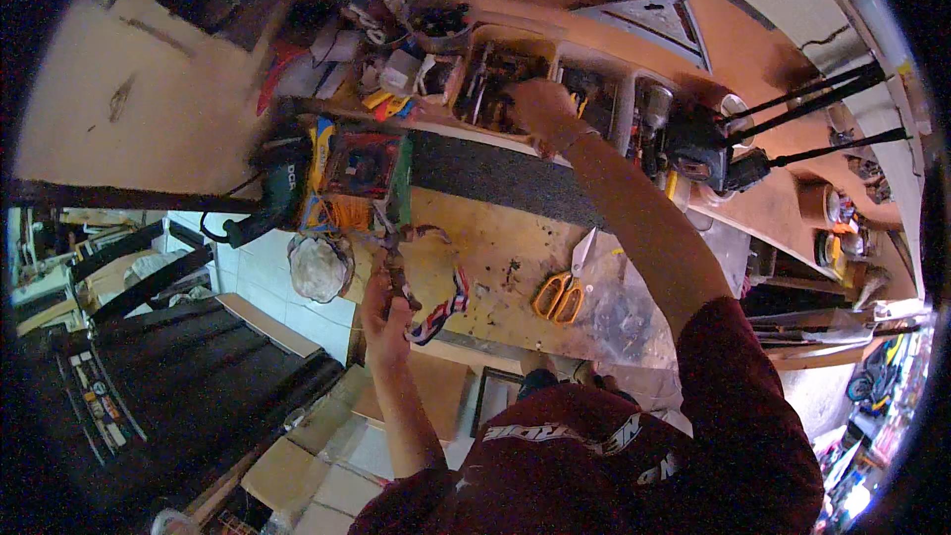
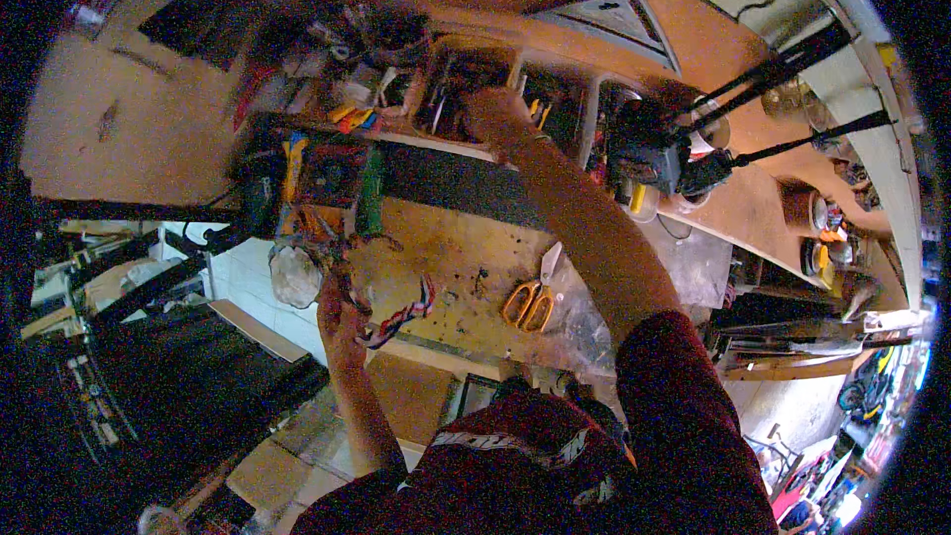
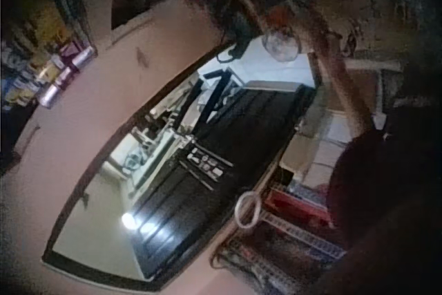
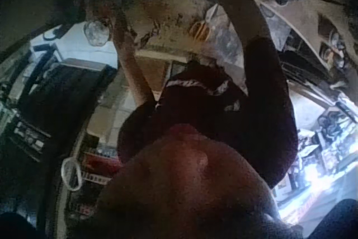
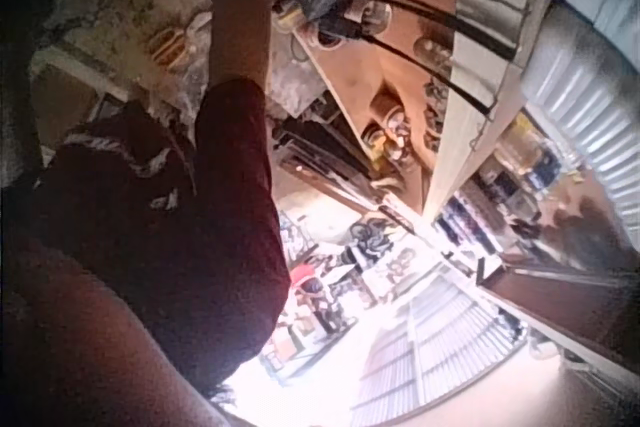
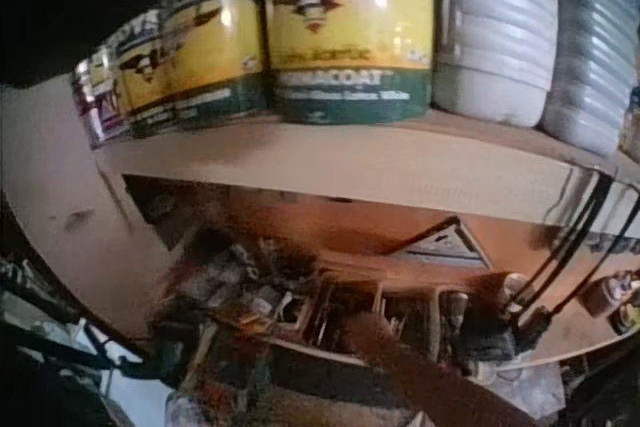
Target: The person uses pliers to attach a ribbon to a medal, then applies glue to the back of the medal and places it onto a display board. The person repeats this process with additional medals, arranging them on the board.
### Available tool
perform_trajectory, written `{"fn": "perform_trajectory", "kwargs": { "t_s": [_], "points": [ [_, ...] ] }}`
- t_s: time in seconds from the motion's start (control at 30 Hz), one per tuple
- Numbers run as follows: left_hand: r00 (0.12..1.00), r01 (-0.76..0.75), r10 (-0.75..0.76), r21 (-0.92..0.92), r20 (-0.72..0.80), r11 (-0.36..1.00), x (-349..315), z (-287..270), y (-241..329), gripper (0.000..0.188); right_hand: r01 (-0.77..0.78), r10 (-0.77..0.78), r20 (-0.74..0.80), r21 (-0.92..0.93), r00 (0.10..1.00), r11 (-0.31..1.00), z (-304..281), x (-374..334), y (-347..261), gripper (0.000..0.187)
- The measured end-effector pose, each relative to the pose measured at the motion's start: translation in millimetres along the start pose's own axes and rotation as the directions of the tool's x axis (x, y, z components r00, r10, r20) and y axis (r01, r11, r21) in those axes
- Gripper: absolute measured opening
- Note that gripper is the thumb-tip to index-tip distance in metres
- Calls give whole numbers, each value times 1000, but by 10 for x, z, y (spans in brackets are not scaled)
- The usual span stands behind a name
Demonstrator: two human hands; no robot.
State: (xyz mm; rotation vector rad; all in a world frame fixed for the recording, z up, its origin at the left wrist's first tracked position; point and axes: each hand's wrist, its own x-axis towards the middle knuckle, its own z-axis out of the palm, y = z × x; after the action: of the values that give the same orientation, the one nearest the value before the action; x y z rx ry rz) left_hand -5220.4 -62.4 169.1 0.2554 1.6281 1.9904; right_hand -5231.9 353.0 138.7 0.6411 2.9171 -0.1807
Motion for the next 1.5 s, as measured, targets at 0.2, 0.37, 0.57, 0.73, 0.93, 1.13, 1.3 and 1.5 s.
{"fn": "perform_trajectory", "kwargs": {
  "t_s": [0.2,0.37,0.57,0.73,0.93,1.13,1.3,1.5],
  "points": [
    [995,99,-96,-78,39,992,-275,-76,-62,44,77,361,-412,741,836,668,-497,-510,14,31],
    [980,149,-144,-28,139,988,-335,133,-34,48,239,544,-339,939,768,247,-285,-1674,-239,22],
    [801,245,-172,-52,574,968,-470,945,73,48,-169,542,396,892,742,-420,179,-3922,-564,26],
    [506,348,-297,124,809,929,-1043,1645,-604,52,-68,538,667,658,516,-750,246,-5467,-327,34],
    [-90,562,-388,368,917,740,-2405,2967,-982,41,389,817,508,719,273,-576,290,-6980,-39,22],
    [-438,480,-494,660,751,578,-3842,4202,-1558,32,567,945,319,792,-71,-225,264,-8336,384,18],
    [-557,160,-433,604,708,781,-5377,5256,-1998,28,349,865,214,936,-455,-48,711,-9590,888,20],
    [-716,55,-467,709,519,703,-6840,6135,-2552,20,200,657,189,978,-730,-59,905,-10883,1317,16]
  ]
}}
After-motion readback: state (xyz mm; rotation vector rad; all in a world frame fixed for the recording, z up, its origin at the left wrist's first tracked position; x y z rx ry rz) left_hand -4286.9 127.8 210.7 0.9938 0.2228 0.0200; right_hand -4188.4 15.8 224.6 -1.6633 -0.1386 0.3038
